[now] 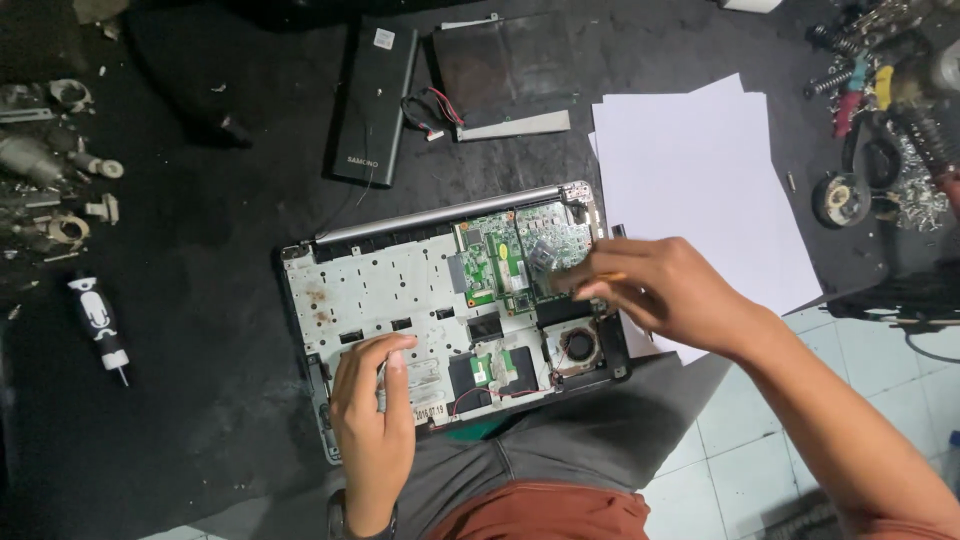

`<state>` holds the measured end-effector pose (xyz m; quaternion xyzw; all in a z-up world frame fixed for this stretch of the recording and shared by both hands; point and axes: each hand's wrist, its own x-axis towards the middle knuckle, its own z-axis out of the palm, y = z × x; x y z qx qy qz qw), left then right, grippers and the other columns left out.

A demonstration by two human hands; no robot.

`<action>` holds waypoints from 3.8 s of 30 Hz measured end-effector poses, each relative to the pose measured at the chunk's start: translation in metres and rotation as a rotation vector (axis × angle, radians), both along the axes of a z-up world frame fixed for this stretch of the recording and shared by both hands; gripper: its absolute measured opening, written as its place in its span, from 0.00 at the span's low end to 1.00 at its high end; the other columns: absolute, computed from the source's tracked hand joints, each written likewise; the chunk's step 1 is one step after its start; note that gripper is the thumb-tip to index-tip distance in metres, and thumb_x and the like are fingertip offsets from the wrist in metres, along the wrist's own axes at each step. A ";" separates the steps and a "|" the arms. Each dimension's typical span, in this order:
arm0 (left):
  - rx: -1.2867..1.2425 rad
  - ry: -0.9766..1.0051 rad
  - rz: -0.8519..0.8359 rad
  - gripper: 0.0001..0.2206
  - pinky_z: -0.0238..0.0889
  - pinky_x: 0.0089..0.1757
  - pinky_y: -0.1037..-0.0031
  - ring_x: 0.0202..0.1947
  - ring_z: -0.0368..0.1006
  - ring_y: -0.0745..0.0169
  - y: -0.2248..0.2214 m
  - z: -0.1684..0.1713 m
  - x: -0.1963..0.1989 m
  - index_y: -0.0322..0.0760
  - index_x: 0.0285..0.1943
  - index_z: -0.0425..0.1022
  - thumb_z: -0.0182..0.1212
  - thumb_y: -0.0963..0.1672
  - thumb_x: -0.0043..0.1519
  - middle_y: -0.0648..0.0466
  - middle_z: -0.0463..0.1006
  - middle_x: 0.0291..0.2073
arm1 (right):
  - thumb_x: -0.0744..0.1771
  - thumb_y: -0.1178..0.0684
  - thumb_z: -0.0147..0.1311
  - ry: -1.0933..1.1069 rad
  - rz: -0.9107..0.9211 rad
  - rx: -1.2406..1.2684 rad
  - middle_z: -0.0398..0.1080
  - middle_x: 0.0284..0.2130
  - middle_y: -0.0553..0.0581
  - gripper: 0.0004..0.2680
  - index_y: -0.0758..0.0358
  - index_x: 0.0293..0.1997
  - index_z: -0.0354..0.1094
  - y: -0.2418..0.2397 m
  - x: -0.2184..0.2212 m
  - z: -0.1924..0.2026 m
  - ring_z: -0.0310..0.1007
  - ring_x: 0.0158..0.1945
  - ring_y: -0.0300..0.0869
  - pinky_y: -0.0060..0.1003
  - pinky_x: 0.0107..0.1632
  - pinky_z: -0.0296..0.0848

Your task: Cleaning and inspecting the internal components of a laptop motherboard using a brush and a spudger.

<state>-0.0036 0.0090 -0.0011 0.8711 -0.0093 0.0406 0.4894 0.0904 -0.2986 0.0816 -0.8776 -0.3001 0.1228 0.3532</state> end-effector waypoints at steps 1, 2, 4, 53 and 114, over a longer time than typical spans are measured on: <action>-0.005 -0.007 -0.006 0.12 0.70 0.51 0.64 0.51 0.76 0.54 0.000 -0.001 0.000 0.38 0.53 0.77 0.46 0.44 0.72 0.52 0.80 0.47 | 0.68 0.58 0.55 -0.031 -0.036 -0.049 0.71 0.36 0.52 0.14 0.58 0.61 0.70 -0.003 -0.002 -0.003 0.78 0.32 0.39 0.33 0.34 0.79; -0.007 -0.008 -0.007 0.12 0.70 0.51 0.64 0.51 0.76 0.54 0.000 -0.001 -0.001 0.38 0.53 0.77 0.46 0.44 0.72 0.52 0.80 0.47 | 0.68 0.58 0.55 -0.033 -0.037 -0.051 0.71 0.36 0.52 0.14 0.58 0.61 0.70 -0.002 -0.002 -0.001 0.78 0.32 0.39 0.33 0.34 0.79; -0.010 -0.018 -0.005 0.12 0.70 0.52 0.64 0.51 0.75 0.53 0.000 -0.001 0.000 0.37 0.52 0.77 0.46 0.44 0.72 0.51 0.80 0.46 | 0.70 0.51 0.50 0.040 -0.014 -0.008 0.77 0.30 0.52 0.08 0.61 0.40 0.75 0.001 0.000 0.003 0.78 0.30 0.40 0.31 0.34 0.75; -0.022 -0.032 -0.002 0.11 0.70 0.50 0.65 0.50 0.76 0.54 0.001 0.000 -0.002 0.37 0.51 0.76 0.46 0.44 0.72 0.52 0.80 0.46 | 0.71 0.47 0.43 0.016 -0.125 -0.079 0.78 0.32 0.47 0.12 0.53 0.45 0.78 0.005 0.003 0.004 0.58 0.18 0.34 0.29 0.26 0.58; -0.033 -0.012 -0.012 0.12 0.69 0.50 0.63 0.50 0.75 0.53 0.002 0.002 -0.002 0.37 0.52 0.76 0.45 0.44 0.72 0.51 0.79 0.46 | 0.67 0.66 0.49 -0.365 -0.064 -0.056 0.78 0.30 0.48 0.06 0.57 0.38 0.67 0.029 -0.022 -0.033 0.75 0.24 0.36 0.31 0.22 0.72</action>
